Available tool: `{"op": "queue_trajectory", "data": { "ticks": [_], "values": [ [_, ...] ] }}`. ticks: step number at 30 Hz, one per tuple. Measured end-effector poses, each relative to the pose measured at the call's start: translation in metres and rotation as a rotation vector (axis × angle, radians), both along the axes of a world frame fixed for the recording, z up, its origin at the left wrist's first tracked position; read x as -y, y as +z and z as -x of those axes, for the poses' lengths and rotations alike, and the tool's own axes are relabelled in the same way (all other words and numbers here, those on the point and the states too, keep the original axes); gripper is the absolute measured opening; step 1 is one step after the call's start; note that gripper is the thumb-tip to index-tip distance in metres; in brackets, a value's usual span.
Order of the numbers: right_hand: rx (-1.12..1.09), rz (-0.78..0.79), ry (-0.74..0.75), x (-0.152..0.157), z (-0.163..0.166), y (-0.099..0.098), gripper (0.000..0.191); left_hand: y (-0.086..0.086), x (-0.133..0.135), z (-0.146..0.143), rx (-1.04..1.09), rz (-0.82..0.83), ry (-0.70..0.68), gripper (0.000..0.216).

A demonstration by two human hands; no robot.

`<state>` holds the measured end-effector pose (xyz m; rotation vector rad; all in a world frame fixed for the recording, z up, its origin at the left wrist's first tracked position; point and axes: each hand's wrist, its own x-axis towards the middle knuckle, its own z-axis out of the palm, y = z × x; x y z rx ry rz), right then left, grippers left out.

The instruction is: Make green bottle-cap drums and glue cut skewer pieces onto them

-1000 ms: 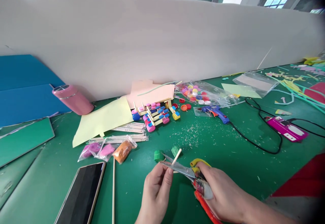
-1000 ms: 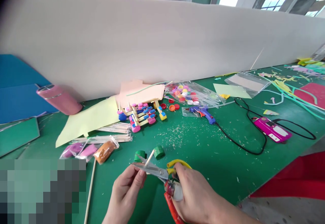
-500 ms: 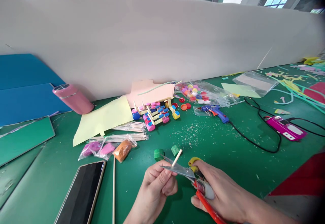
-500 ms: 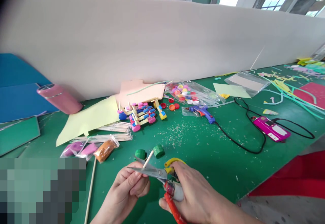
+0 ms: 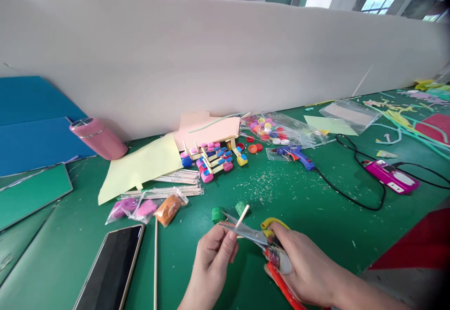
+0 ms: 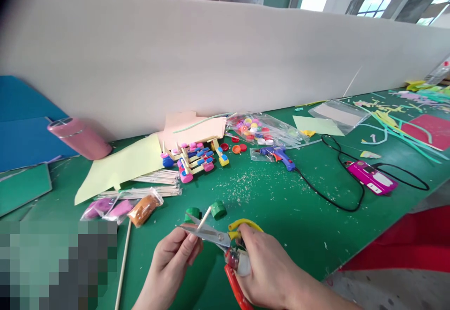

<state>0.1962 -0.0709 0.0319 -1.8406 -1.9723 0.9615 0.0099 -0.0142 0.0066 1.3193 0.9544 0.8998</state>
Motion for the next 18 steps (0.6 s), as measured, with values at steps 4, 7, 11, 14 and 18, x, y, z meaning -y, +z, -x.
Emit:
{"op": "queue_trajectory", "data": {
  "ticks": [4,7,11,14,18],
  "values": [
    [-0.018,-0.018,-0.045,-0.001,-0.001,0.000,0.019,-0.001,-0.002,-0.002,0.059,0.075,-0.015,0.029],
    [-0.040,-0.009,-0.062,-0.003,-0.002,0.002,0.019,0.003,0.000,-0.004,0.027,0.048,0.016,0.027],
    [-0.040,0.034,-0.067,-0.004,0.000,0.005,0.025,0.008,0.003,-0.007,-0.111,-0.145,0.187,0.013],
    [-0.039,0.034,-0.064,-0.004,0.002,0.006,0.028,0.009,0.005,-0.007,-0.168,-0.267,0.292,0.009],
    [-0.045,-0.011,-0.040,-0.004,0.005,0.010,0.029,0.008,0.005,-0.005,-0.183,-0.271,0.294,0.015]
  ]
}}
